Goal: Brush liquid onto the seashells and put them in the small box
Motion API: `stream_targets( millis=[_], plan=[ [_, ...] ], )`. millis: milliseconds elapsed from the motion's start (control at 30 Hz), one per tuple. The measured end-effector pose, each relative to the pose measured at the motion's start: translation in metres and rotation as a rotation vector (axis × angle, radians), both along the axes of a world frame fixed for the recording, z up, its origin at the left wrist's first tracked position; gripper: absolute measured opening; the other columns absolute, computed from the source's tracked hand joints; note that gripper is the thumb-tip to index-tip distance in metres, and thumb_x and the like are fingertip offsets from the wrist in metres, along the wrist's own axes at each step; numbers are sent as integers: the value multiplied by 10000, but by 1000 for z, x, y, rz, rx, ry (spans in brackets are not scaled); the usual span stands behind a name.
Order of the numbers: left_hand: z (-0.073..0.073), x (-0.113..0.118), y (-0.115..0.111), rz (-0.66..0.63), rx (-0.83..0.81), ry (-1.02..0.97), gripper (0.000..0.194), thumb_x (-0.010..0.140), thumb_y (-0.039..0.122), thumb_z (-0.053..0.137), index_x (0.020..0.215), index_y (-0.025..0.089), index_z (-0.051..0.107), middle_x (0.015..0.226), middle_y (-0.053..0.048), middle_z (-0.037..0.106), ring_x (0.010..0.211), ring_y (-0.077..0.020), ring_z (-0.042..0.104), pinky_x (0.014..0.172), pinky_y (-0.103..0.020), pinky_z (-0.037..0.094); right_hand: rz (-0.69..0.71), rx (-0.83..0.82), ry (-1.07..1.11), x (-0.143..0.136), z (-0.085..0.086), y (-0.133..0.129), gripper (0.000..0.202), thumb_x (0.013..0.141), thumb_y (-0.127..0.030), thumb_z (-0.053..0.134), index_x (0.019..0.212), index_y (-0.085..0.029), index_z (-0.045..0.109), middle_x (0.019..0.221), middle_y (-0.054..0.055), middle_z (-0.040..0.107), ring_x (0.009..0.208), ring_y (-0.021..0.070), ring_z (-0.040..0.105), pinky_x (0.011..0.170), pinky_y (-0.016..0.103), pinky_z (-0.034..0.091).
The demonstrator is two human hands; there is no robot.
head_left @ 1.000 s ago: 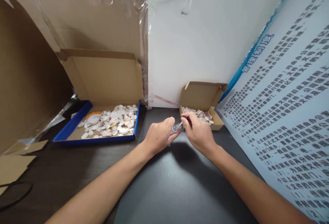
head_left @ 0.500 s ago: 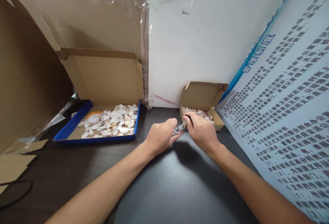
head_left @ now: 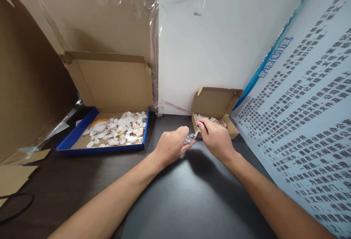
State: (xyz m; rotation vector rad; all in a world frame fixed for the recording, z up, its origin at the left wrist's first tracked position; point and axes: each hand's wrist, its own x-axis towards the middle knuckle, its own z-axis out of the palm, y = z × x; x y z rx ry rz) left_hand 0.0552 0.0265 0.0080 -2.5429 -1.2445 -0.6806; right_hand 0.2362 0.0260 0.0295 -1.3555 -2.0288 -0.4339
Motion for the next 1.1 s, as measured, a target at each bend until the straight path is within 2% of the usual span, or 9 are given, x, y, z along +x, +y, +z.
stream_targets(
  millis=[333,667,867,1000,1100],
  plan=[
    [-1,0,1,1,8,2,296,948,484,378,888,205,455,751,-14,643,634,-192,652,475,-293,288,16,-112,87,-2,1,-1,263,989,-305,398,954,-186,630,807,36,716,713,217,676,603,292,404],
    [-1,0,0,-36,16,-20,298,949,485,381,898,201,458,750,-9,614,624,-176,622,473,-282,280,237,15,167,0,2,1,255,1000,-316,391,1069,-178,595,998,91,701,916,219,656,780,318,508],
    [0,-1,0,-61,-7,-22,290,958,468,366,892,203,464,818,-12,609,668,-157,610,483,-262,295,290,56,194,1,5,-1,224,994,-283,397,1100,-189,571,1006,91,685,937,218,643,816,332,505],
    [0,-1,-1,-63,-19,-27,288,959,463,363,892,205,474,820,-11,603,683,-153,601,502,-254,314,251,-55,269,-1,5,-2,234,997,-287,379,1082,-193,575,980,82,683,893,213,649,796,324,496],
    [0,-2,0,-72,-27,-35,296,960,465,356,892,205,480,819,-11,602,677,-150,594,511,-253,325,217,-153,340,-4,5,-3,238,993,-296,386,1055,-191,590,874,56,677,785,195,646,726,295,489]
  ],
)
